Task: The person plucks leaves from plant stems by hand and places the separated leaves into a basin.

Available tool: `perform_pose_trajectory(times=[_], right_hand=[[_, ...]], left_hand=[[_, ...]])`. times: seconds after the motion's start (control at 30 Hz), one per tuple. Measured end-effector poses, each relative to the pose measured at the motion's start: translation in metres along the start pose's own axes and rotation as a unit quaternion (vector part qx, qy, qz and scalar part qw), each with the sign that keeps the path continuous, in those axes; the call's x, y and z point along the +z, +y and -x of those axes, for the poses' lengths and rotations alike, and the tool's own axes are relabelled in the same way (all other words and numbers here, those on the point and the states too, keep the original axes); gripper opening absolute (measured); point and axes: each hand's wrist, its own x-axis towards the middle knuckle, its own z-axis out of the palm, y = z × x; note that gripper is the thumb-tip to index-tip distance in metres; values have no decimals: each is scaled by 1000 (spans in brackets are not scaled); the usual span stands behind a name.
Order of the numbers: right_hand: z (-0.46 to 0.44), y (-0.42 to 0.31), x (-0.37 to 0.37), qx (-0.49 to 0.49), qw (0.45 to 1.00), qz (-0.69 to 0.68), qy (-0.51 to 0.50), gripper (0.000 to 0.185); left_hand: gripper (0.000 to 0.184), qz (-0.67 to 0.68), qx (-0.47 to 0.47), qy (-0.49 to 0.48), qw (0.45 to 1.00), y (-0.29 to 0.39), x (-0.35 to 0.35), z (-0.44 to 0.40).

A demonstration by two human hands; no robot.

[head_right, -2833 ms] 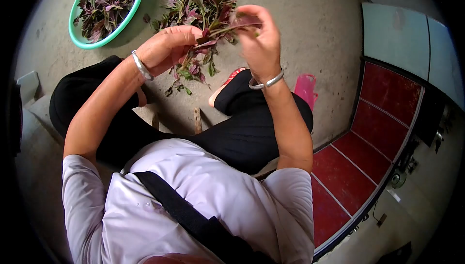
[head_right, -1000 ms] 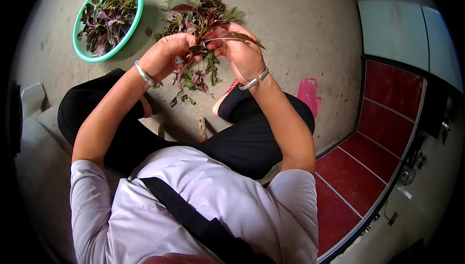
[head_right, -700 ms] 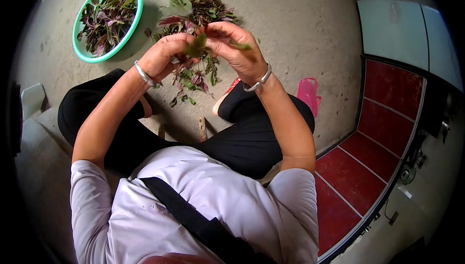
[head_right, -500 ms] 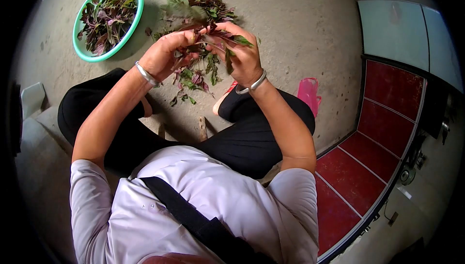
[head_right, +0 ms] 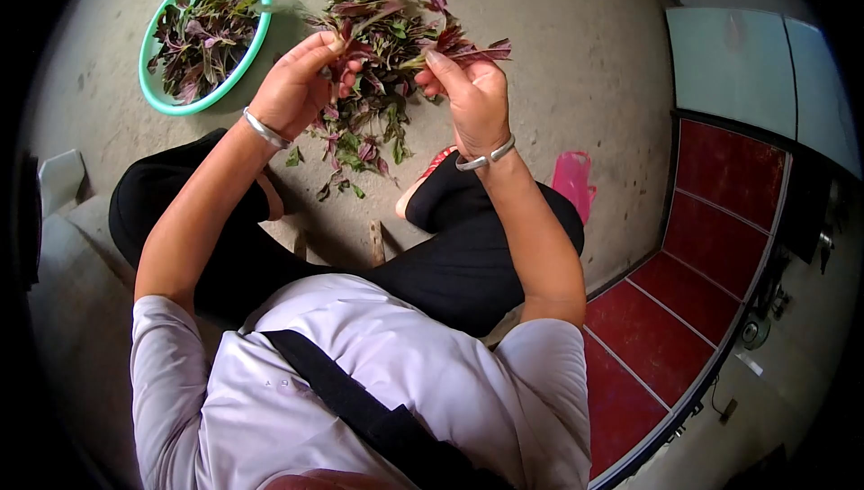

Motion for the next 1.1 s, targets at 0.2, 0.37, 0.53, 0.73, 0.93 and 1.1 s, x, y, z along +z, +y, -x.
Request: perform_pose_trajectory(times=[0.2, 0.37, 0.53, 0.73, 0.93, 1.1], right_hand=[[4, -2, -1, 34, 999, -17, -25, 17], [4, -1, 0, 44, 998, -39, -7, 14], [3, -1, 3, 7, 993, -94, 68, 12], [5, -9, 3, -13, 991, -89, 103, 12], [11, 1, 10, -105, 994, 27, 27, 9], [6, 14, 22, -370, 836, 405, 3, 17]], left_hand=[[9, -76, -24, 2, 997, -2, 8, 6], [8, -98, -7, -10, 995, -5, 2, 4], [9, -35, -33, -3, 999, 0, 1, 5], [10, 48, -71, 14, 996, 1, 1, 6], [11, 56, -95, 35, 993, -1, 6, 9], [13, 32, -104, -82, 991, -14, -2, 4]])
